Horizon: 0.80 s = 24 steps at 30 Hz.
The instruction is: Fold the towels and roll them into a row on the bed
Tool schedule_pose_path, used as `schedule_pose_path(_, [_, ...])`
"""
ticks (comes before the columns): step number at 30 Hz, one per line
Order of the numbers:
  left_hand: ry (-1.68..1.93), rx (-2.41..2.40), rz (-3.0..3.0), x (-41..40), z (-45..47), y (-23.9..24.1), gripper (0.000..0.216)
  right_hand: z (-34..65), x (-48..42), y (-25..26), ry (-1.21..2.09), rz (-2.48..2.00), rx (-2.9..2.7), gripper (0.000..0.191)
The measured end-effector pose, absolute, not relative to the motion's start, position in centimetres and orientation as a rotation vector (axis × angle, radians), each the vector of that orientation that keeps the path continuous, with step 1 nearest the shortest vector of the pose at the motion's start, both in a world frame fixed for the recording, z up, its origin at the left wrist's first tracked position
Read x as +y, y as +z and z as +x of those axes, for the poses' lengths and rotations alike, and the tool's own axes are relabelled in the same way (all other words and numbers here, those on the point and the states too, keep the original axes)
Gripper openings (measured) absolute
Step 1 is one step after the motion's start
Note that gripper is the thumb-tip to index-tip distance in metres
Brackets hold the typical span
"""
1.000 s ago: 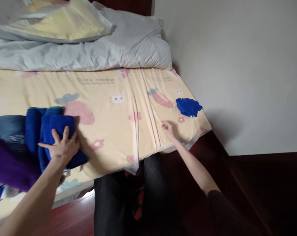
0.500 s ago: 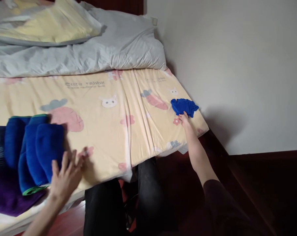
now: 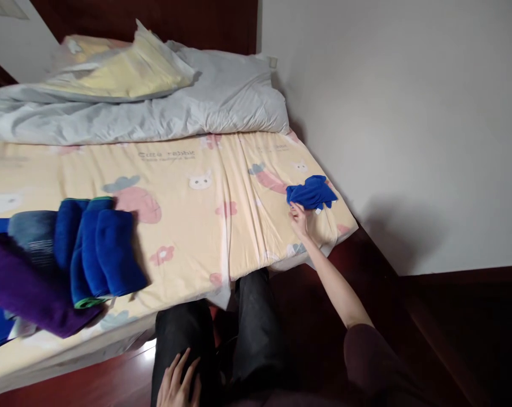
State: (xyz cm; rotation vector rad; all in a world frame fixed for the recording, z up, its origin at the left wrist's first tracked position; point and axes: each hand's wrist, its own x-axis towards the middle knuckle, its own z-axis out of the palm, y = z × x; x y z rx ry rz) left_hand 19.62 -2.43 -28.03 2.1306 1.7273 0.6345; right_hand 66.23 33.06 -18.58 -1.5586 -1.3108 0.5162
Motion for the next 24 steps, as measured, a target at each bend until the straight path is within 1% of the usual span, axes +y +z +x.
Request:
schedule_pose_path(4, [0.725, 1.649, 2.055, 0.4, 21.1, -24.8, 0.037, 60.1, 25.8, -17.8, 0.524, -1.396, -1.445, 0.041])
schedule_pose_path(7, [0.751, 1.583, 2.003, 1.9, 23.3, -22.3, 0.036, 55.4, 19.4, -17.6, 0.613, -1.291, -1.459, 0.037])
schedule_pose_path(9, [0.797, 1.543, 1.973, 2.6, 25.1, -21.0, 0.040, 52.2, 14.8, -17.5, 0.697, -1.272, -1.450, 0.034])
schedule_pose_path(12, [0.877, 1.490, 1.941, 3.1, 27.4, -19.8, 0.051, 47.6, 7.8, -17.2, 0.841, -1.254, -1.377, 0.031])
schedule_pose_path(14, [0.910, 1.448, 1.934, 3.2, 28.0, -19.4, 0.059, 45.0, 3.4, -17.0, 0.940, -1.233, -1.311, 0.029])
schedule_pose_path(16, [0.904, 1.393, 1.937, 3.0, 27.9, -19.5, 0.060, 43.2, -0.3, -16.7, 1.037, -1.208, -1.254, 0.026])
schedule_pose_path(19, [0.849, 1.330, 1.912, 1.9, 26.8, -20.1, 0.051, 42.6, -3.6, -16.3, 1.113, -1.175, -1.294, 0.023])
schedule_pose_path(21, [0.822, 1.314, 1.858, 0.8, 26.1, -20.4, 0.048, 43.5, -4.2, -16.3, 1.059, -1.168, -1.415, 0.021])
schedule_pose_path(23, [0.824, 1.309, 1.798, -0.5, 25.6, -20.4, 0.047, 44.7, -3.9, -16.6, 0.945, -1.178, -1.559, 0.025])
schedule_pose_path(24, [0.835, 1.310, 1.770, -1.1, 25.4, -20.2, 0.045, 45.3, -3.6, -16.9, 0.888, -1.190, -1.621, 0.031])
